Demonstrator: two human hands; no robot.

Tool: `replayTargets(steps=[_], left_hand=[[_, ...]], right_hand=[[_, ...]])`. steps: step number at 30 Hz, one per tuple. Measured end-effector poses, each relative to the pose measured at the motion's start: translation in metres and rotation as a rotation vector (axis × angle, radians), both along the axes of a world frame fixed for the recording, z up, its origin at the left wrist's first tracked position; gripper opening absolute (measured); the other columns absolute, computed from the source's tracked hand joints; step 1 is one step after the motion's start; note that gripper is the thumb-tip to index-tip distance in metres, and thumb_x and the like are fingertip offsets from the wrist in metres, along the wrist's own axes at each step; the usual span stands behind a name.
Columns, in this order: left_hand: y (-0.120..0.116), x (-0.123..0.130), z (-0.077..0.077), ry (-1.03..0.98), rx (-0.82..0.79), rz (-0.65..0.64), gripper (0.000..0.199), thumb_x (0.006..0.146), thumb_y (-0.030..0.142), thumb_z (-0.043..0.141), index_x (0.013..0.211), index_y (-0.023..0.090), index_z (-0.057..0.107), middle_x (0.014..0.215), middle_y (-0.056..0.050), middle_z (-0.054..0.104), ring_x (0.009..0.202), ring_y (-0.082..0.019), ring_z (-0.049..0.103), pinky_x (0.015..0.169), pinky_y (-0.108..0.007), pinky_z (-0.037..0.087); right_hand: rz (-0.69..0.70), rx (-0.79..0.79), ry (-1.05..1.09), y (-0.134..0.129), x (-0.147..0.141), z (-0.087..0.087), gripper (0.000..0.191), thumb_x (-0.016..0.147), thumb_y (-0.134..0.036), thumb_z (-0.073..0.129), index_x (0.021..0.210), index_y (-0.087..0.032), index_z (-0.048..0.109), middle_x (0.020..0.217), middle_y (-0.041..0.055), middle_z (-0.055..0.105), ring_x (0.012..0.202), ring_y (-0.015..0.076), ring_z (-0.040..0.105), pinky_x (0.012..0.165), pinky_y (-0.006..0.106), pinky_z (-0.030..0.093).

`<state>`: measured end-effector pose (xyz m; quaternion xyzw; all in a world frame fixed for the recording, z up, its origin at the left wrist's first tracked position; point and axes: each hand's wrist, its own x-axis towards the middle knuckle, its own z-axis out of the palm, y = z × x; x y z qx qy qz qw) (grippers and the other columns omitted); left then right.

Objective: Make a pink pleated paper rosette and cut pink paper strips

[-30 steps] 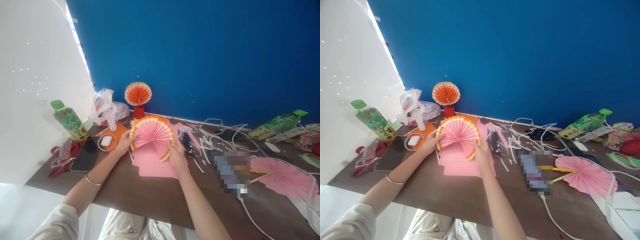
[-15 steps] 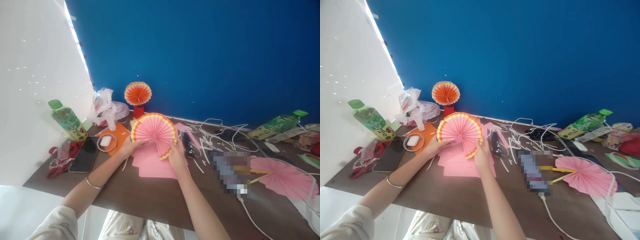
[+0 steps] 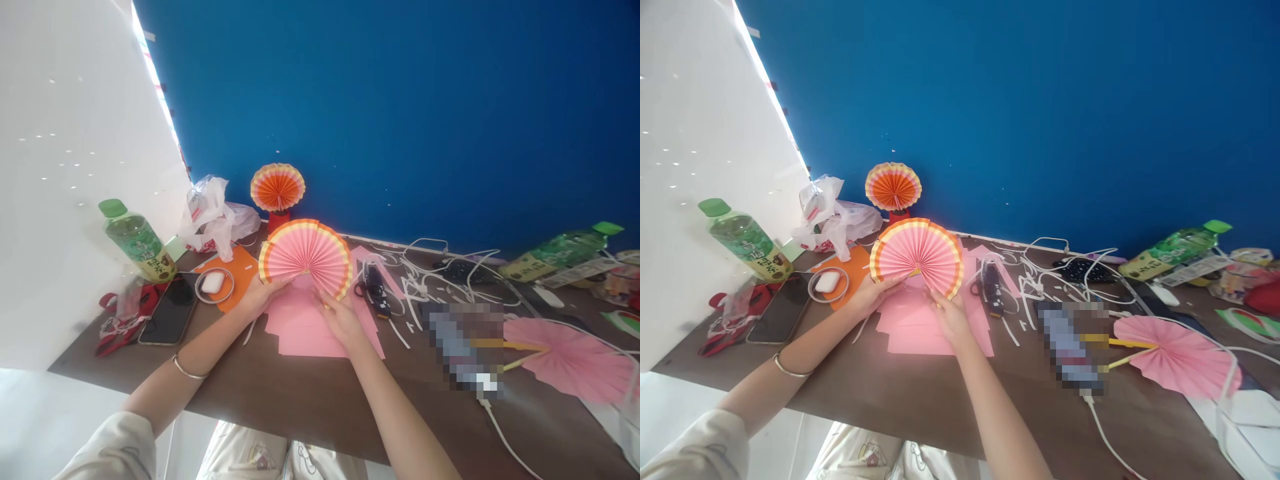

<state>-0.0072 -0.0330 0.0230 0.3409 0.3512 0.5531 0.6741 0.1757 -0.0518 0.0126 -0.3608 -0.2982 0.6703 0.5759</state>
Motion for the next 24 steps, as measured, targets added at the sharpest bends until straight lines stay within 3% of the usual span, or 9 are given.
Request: replayTargets(steps=[6,15,24], left_hand=[[-0.002,0.002,-0.001,-0.035,-0.007,-0.048,0.047,0.063,0.017,0.074,0.108,0.018,0.059,0.113,-0.009,0.062,0.102,-0.023,0.059,0.094,-0.038,0.046],[-0.003,0.001,-0.006,-0.005,0.0,-0.009,0.056,0.061,0.017,0.075,0.113,0.017,0.056,0.103,-0.009,0.065,0.09,-0.022,0.063,0.089,-0.041,0.047],[0.001,0.0,-0.011,-0.097,-0.112,-0.083,0.036,0.063,0.013,0.073,0.096,0.02,0.061,0.085,-0.002,0.067,0.078,-0.015,0.063,0.089,-0.037,0.046]], right_hand=[[-0.037,-0.037,0.023,-0.001,-0.003,0.001,0.037,0.056,-0.014,0.075,0.09,-0.027,0.065,0.093,-0.0017,0.067,0.095,0.0195,0.062,0.093,0.037,0.046],[-0.006,-0.05,0.057,-0.001,-0.005,-0.003,0.042,0.055,-0.013,0.076,0.093,-0.026,0.064,0.091,-0.0017,0.067,0.093,0.0193,0.062,0.094,0.037,0.045],[-0.006,-0.046,0.045,-0.001,-0.004,-0.001,0.042,0.054,-0.013,0.076,0.092,-0.027,0.065,0.093,-0.001,0.067,0.093,0.0198,0.062,0.092,0.038,0.046]])
